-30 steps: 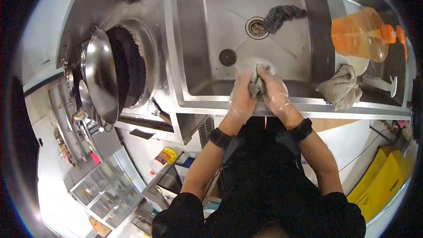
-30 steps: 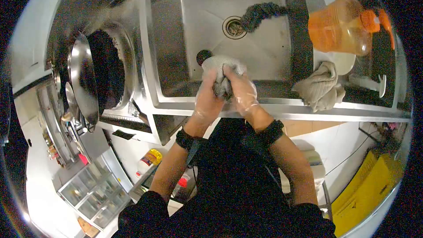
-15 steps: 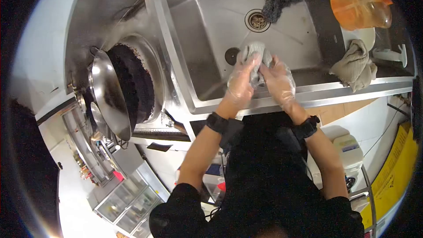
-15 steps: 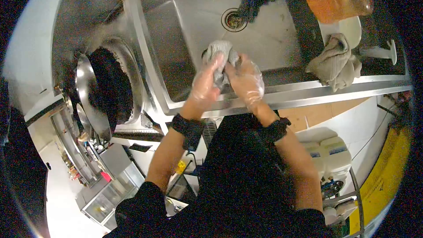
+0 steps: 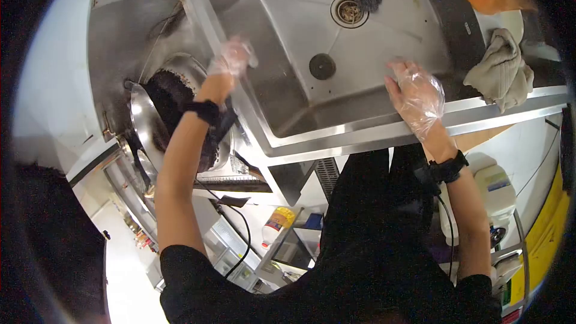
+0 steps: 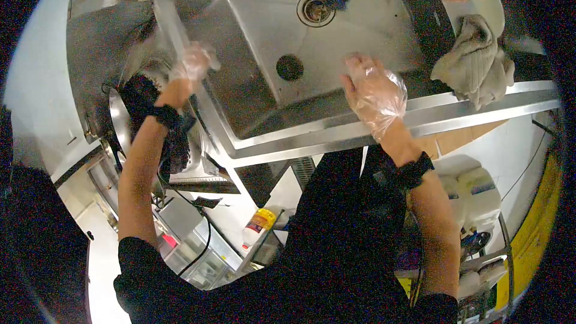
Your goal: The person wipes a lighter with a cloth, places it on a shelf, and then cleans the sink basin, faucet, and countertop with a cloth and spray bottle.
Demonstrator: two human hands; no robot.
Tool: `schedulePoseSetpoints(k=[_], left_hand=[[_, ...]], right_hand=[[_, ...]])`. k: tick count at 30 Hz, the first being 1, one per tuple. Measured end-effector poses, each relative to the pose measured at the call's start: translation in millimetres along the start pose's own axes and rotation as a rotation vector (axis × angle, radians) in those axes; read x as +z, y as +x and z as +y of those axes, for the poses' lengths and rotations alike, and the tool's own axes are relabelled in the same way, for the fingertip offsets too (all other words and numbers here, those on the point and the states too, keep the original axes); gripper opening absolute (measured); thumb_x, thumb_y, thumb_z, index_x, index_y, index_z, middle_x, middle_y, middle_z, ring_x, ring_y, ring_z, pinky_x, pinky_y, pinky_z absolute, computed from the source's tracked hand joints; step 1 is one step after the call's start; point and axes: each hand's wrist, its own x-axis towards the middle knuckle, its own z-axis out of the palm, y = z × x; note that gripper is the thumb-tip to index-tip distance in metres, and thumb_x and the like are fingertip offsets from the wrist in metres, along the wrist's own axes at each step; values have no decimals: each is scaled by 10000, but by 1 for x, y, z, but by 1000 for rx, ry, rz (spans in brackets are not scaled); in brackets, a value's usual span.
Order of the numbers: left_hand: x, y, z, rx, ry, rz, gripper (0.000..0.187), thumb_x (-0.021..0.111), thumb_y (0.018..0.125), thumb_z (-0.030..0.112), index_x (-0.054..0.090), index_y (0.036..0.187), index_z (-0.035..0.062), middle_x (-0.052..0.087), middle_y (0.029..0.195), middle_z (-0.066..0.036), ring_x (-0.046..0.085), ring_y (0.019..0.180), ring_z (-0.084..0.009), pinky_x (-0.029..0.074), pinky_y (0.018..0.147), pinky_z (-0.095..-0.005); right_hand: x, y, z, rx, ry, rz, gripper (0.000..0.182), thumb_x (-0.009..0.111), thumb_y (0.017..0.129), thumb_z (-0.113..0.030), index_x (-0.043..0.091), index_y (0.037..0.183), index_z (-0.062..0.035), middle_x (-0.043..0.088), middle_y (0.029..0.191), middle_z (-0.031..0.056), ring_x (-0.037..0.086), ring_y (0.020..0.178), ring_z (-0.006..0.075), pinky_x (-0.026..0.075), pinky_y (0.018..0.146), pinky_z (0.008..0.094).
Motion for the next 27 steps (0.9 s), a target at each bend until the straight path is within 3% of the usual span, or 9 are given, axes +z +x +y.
schedulePoseSetpoints(k=[1,2,3,7,10,13,16,22,27], left_hand=[[-24,-7,-10,73,-487,17,282,578,817,63,629,1091,104,625,1091,-66,593,1028,-209,489,912,-288],[-48,-16,-34,185,-1388,-46,277,576,816,60,628,1085,99,625,1086,-72,594,1024,-213,492,907,-293],[-69,-26,-48,284,-1656,-96,272,574,815,56,627,1079,95,625,1080,-78,595,1020,-217,494,902,-298],[-106,-35,-81,432,-1889,-172,253,566,811,43,623,1055,77,624,1058,-101,601,1002,-232,505,884,-318],[-55,-12,-79,333,-1959,-247,239,561,808,33,620,1038,64,624,1042,-118,605,989,-243,512,870,-334],[19,19,-76,538,-2425,-201,225,555,805,23,617,1020,50,623,1026,-135,610,976,-254,520,856,-349],[10,25,-89,-99,-1519,-314,251,580,810,70,676,1039,104,636,1108,-76,579,1096,-218,479,944,-317],[-89,-30,-69,451,-1821,-198,164,543,829,124,694,894,136,644,977,-109,619,1001,-262,511,848,-364],[-90,-32,-106,479,-1872,-218,174,533,833,121,673,936,114,639,961,-120,620,983,-274,519,831,-378]], right_hand=[[1,-1,2,-2,-7,-12,252,613,872,-218,592,1094,-100,625,1011,136,614,884,347,511,754,440],[2,-1,3,6,-5,-13,252,613,872,-218,592,1094,-100,625,1011,136,614,884,347,511,754,440],[2,-2,3,7,-19,-13,240,614,872,-215,594,1080,-96,625,1024,128,617,894,341,514,758,436],[5,-3,5,-12,-3,21,205,620,870,-199,601,1041,-87,629,1056,108,624,922,326,519,777,425],[6,-2,5,-20,-29,16,193,625,866,-192,604,1026,-85,632,1065,101,626,927,320,519,785,418],[7,-3,4,-10,-27,5,185,625,865,-191,608,1014,-83,635,1058,104,624,932,316,517,793,414],[5,-2,4,16,1,-39,176,623,865,-186,611,1005,-82,638,1045,111,622,933,322,516,791,418],[5,-3,4,12,-29,-35,169,615,869,-189,610,997,-80,639,1028,121,618,908,337,512,781,434],[3,0,2,17,50,-53,166,617,865,-188,600,987,-77,634,1003,124,612,913,335,508,774,438]])
